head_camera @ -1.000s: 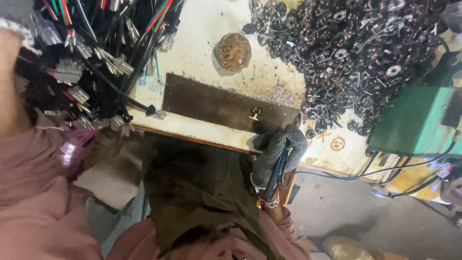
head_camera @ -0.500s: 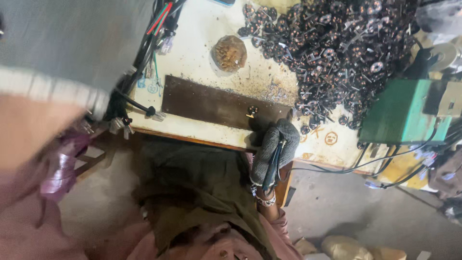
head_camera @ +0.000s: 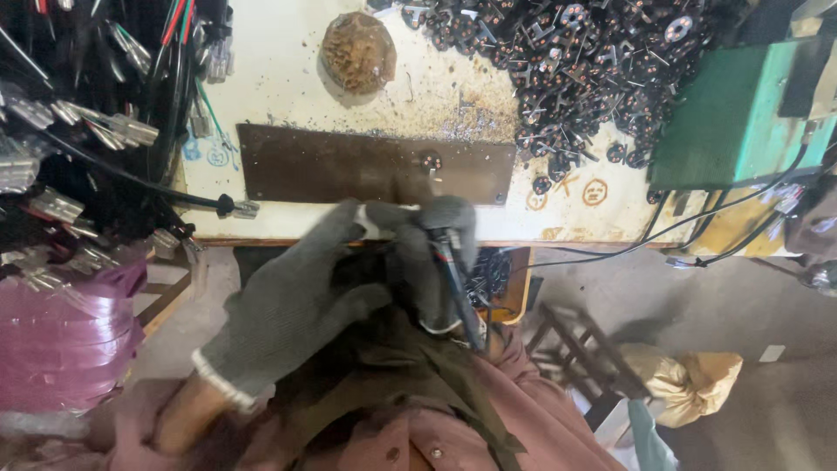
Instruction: The person, wearing gloves, solders small wires to connector components at a workbench. They hold a soldering iron in one hand and a wire and connector in the other, repeatedly soldering finished pieces and setting them on a metal plate, working through a pile of similar connectors.
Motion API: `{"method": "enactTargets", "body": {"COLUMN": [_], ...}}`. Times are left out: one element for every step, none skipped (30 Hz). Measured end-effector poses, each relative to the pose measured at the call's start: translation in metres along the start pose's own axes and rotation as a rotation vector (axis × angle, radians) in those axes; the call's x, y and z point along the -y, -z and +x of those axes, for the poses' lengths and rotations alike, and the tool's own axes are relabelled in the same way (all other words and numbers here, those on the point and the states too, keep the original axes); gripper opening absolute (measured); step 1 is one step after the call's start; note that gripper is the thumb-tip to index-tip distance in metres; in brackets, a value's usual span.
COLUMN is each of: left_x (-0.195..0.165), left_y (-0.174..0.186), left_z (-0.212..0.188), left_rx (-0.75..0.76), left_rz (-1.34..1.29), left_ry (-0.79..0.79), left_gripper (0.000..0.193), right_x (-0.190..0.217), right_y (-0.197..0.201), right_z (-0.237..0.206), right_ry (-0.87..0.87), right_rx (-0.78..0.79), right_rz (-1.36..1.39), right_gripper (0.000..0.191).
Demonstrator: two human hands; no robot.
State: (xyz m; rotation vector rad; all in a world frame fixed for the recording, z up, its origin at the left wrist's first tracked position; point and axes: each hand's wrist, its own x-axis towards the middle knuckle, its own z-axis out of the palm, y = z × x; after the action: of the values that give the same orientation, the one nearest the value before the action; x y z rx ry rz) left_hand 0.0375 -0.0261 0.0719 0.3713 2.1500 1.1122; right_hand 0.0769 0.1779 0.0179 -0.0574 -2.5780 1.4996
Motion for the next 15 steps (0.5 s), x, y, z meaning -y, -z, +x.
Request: {"method": "enactTargets", "body": {"left_x": [-0.002,-0.003,-0.003,-0.003,-0.001,0.002,0.006,0.008,0.011,0.014,0.015,0.016,0.016,0.016,0.015], "left_y": [0.0,0.001,0.0,0.001,0.001,0.002,0.002,0.001,0.0,-0.002,-0.004,-0.007,-0.009,-0.01,-0.011], "left_z": [0.004,0.008,0.013,0.014,0.015,0.015,0.014,0.013,0.011,0.011,0.011,0.012,0.012,0.013,0.014], "left_rx": [-0.049,-0.082,-0.115,-0.156,-0.193,-0.226,-0.253,-0.268,-0.286,-0.305,-0.331,-0.354,-0.375,-0.368,-0.36], "left_rz": [-0.044,-0.135,-0.231,-0.329,-0.307,-0.28,-0.253,-0.279,-0.306,-0.331,-0.331,-0.333,-0.333,-0.329,-0.327], "left_ry": [0.073,0.024,-0.023,-0.066,0.002,0.063,0.123,0.185,0.247,0.305,0.229,0.155,0.078,0.062,0.059], "left_gripper": [0.041,0.035,0.03,0.025,0.024,0.022,0.021,0.021,0.021,0.021,0.02,0.019,0.018,0.019,0.02], "right_x": [0.004,0.007,0.009,0.01,0.009,0.009,0.007,0.006,0.004,0.0,-0.002,-0.004,-0.004,-0.003,0.0], "right_y": [-0.003,-0.005,-0.004,-0.002,0.002,0.006,0.012,0.015,0.019,0.017,0.016,0.016,0.014,0.015,0.014], "right_z": [0.003,0.007,0.011,0.015,0.019,0.021,0.025,0.024,0.025,0.028,0.03,0.032,0.033,0.036,0.038], "right_ry": [-0.041,-0.08,-0.115,-0.207,-0.307,-0.368,-0.248,-0.132,-0.052,-0.011,0.027,0.061,-0.017,-0.088,-0.164], "right_rx": [0.034,0.062,0.09,0.001,-0.097,-0.236,-0.319,-0.376,-0.37,-0.249,-0.129,-0.009,0.078,0.165,0.264], "right_rz": [0.004,0.038,0.075,0.161,0.279,0.357,0.214,-0.02,-0.282,-0.209,-0.137,-0.065,-0.184,-0.301,-0.414], "right_gripper": [0.027,0.026,0.025,0.024,0.023,0.023,0.022,0.022,0.037,0.026,0.017,0.014,0.007,0.003,0.009]}}
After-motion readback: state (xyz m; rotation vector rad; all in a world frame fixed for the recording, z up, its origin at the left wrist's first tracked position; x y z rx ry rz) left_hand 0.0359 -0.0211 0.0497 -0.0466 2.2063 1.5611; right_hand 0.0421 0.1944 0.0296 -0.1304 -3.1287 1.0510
